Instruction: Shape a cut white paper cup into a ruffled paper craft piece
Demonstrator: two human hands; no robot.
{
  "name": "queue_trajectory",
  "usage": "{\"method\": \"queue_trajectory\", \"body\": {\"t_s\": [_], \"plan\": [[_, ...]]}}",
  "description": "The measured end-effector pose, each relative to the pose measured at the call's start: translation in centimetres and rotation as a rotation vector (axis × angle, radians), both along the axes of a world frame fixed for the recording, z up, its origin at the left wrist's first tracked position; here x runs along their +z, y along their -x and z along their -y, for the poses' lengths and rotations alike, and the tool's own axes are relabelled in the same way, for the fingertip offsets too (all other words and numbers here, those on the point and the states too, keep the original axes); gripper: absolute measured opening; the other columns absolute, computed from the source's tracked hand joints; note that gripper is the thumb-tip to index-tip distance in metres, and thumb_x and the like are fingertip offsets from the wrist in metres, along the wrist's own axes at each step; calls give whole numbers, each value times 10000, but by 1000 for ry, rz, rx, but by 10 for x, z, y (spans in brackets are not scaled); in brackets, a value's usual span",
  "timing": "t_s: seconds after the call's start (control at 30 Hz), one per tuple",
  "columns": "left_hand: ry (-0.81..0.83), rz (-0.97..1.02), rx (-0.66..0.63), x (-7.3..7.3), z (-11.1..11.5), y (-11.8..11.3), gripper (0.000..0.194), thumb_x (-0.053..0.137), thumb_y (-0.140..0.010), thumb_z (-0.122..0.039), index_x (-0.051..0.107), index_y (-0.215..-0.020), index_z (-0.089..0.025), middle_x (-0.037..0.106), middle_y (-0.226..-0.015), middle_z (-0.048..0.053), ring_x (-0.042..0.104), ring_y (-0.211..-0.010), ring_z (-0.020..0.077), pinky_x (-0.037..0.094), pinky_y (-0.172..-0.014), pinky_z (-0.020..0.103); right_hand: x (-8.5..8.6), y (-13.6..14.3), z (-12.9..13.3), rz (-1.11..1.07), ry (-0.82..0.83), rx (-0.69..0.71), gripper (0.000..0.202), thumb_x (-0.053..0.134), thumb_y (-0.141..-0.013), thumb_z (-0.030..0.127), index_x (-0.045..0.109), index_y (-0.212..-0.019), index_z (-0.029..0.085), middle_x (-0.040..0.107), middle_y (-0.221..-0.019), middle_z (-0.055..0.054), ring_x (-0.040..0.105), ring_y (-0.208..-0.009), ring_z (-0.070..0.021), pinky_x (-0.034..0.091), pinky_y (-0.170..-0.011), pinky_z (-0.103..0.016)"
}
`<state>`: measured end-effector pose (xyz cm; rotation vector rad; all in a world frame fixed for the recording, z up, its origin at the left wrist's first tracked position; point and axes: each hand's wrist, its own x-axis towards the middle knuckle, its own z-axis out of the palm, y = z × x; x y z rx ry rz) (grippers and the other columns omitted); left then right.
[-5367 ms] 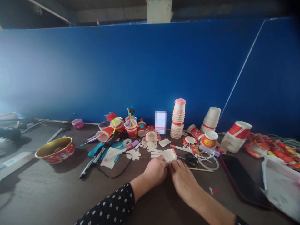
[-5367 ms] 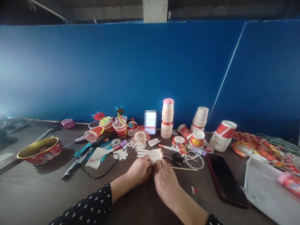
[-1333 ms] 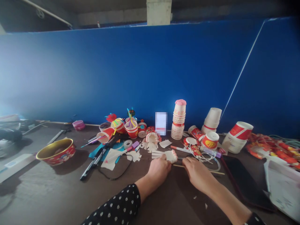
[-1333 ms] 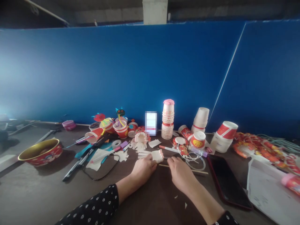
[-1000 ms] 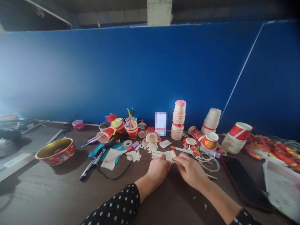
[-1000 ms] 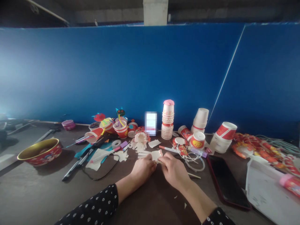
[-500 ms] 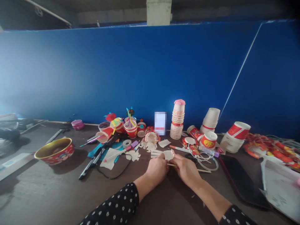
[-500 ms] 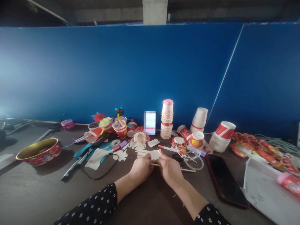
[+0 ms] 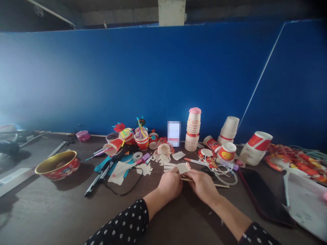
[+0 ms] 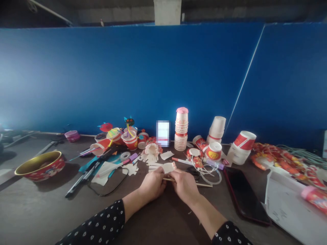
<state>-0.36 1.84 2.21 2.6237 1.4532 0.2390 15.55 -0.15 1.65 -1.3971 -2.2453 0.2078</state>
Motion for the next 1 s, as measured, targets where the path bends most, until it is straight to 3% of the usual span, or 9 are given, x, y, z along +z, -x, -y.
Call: {"method": "queue_trajectory", "body": {"t_s": [0.2,0.33,0.47,0.57,0.7,0.9,1.0], "plan": [[-34,107,-18,-1,-2,6,197,427,-825,-182,601,-911,-144,592,-874,84,573,-799,196,457,-710,278,-4,-8,-3,-70,-123,-71,269,455,-807,136,630,-998,206,668,-919,-47,617,-852,-173,448,-733,-259],[-44,207,-66,-1,-3,11,164,454,-772,-134,585,-870,-146,590,-830,67,554,-752,177,440,-707,264,-5,-14,-4,-111,-147,-92,216,496,-816,207,612,-998,209,670,-880,-44,624,-799,-175,467,-712,-276],[-101,237,-274,9,-2,21,228,536,-642,-100,575,-860,-154,585,-856,60,530,-811,187,420,-768,263,-2,-18,-1,-128,-92,-88,268,538,-819,431,576,-977,218,653,-818,-32,616,-719,-179,461,-642,-279],[-98,154,-466,22,-4,30,260,643,-606,-186,575,-856,-188,587,-876,35,490,-926,219,373,-857,294,1,-19,3,-114,-89,-101,309,497,-831,498,539,-947,215,634,-786,-24,606,-680,-177,439,-602,-275],[-96,126,-480,27,-9,39,338,725,-616,-272,561,-897,-182,571,-939,34,477,-953,212,362,-845,288,3,-17,8,-66,-108,-65,211,379,-907,372,515,-877,213,615,-805,-30,595,-732,-172,416,-634,-268],[-126,101,-515,12,-13,35,40,601,-801,-221,595,-805,-181,604,-829,13,527,-846,162,365,-776,256,4,-12,13,31,-52,9,143,417,-866,219,541,-796,207,586,-814,-20,561,-763,-159,404,-678,-252],[-156,71,-494,6,-12,30,95,573,-830,-232,620,-766,-180,620,-796,19,545,-817,162,370,-750,259,3,-10,14,41,-25,30,139,441,-845,191,573,-802,207,596,-833,-21,555,-796,-164,394,-694,-252]]}}
